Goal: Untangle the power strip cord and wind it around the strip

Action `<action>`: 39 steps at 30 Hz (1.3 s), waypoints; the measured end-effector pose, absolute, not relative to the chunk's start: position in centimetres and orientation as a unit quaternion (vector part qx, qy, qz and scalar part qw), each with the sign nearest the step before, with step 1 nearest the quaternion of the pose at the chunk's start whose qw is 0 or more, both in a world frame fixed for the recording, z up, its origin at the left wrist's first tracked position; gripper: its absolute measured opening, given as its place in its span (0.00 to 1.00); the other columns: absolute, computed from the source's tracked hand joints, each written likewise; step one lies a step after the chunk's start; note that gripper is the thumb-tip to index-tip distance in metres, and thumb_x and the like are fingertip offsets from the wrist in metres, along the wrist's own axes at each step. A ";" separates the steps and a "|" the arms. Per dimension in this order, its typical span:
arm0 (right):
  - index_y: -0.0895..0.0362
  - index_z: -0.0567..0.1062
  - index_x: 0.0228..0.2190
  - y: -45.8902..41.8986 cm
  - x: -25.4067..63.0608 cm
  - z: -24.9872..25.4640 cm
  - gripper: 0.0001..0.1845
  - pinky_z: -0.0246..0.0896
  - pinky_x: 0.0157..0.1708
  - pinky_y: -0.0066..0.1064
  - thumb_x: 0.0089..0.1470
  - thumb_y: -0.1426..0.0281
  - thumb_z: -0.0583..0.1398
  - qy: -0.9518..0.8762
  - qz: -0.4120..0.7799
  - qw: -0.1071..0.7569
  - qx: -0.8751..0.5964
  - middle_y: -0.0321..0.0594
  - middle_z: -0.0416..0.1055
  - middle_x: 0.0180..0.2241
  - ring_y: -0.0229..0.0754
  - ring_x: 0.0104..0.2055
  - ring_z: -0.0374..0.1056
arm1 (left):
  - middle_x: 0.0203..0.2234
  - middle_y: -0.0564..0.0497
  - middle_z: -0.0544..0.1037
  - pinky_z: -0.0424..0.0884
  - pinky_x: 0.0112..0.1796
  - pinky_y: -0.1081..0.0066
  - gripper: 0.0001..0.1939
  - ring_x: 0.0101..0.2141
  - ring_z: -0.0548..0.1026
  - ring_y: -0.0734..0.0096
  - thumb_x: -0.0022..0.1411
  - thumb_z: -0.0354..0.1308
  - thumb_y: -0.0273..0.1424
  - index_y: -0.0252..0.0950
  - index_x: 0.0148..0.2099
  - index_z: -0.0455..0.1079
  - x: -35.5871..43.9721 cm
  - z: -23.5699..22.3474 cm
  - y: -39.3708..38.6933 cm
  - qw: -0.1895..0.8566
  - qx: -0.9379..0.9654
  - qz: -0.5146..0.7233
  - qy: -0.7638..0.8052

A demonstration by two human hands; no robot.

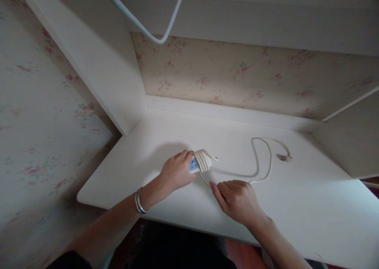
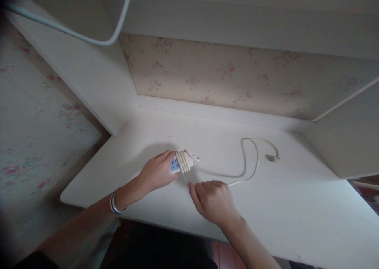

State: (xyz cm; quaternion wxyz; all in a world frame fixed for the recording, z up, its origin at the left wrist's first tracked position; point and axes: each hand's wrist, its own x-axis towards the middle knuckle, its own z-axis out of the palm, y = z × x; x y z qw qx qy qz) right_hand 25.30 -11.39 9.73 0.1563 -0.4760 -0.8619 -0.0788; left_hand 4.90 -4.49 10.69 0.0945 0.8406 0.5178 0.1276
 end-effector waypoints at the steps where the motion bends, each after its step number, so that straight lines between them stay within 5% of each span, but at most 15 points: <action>1: 0.56 0.70 0.17 -11.2 25.1 10.4 0.22 0.38 0.24 0.34 0.62 0.67 0.52 -0.868 -0.090 0.163 -0.460 0.36 0.65 0.14 0.34 0.17 0.58 | 0.39 0.46 0.75 0.71 0.39 0.64 0.16 0.39 0.75 0.59 0.54 0.56 0.28 0.36 0.47 0.63 5.2 10.5 -4.6 0.087 0.847 0.116 0.512; 10: 0.57 0.71 0.14 -6.5 24.4 13.8 0.25 0.38 0.25 0.33 0.61 0.66 0.51 -0.890 -0.082 0.184 -0.408 0.36 0.63 0.13 0.33 0.17 0.53 | 0.36 0.45 0.76 0.72 0.38 0.61 0.14 0.36 0.76 0.58 0.57 0.54 0.33 0.35 0.47 0.65 7.1 10.4 -7.1 0.090 0.902 0.060 0.418; 25: 0.57 0.53 0.10 -3.1 23.6 14.4 0.30 0.39 0.21 0.28 0.61 0.60 0.50 -0.849 0.191 0.259 -0.419 0.29 0.43 0.13 0.30 0.17 0.42 | 0.35 0.46 0.75 0.72 0.38 0.60 0.31 0.37 0.75 0.56 0.51 0.60 0.53 0.35 0.46 0.63 5.7 14.2 -8.9 0.110 0.932 0.092 0.333; 32: 0.56 0.51 0.11 -2.4 23.9 12.7 0.30 0.35 0.18 0.27 0.59 0.56 0.51 -0.777 0.321 0.289 -0.459 0.29 0.41 0.14 0.29 0.18 0.39 | 0.40 0.45 0.73 0.70 0.42 0.64 0.18 0.41 0.73 0.59 0.55 0.58 0.31 0.34 0.48 0.62 4.9 15.7 -8.9 0.124 0.945 0.084 0.290; 39: 0.57 0.60 0.11 -2.6 23.5 10.4 0.32 0.43 0.18 0.26 0.59 0.52 0.48 -0.704 0.398 0.308 -0.501 0.31 0.49 0.12 0.31 0.18 0.47 | 0.35 0.48 0.74 0.70 0.38 0.64 0.13 0.37 0.74 0.62 0.55 0.56 0.34 0.36 0.43 0.63 4.3 16.0 -8.4 0.093 0.951 0.111 0.272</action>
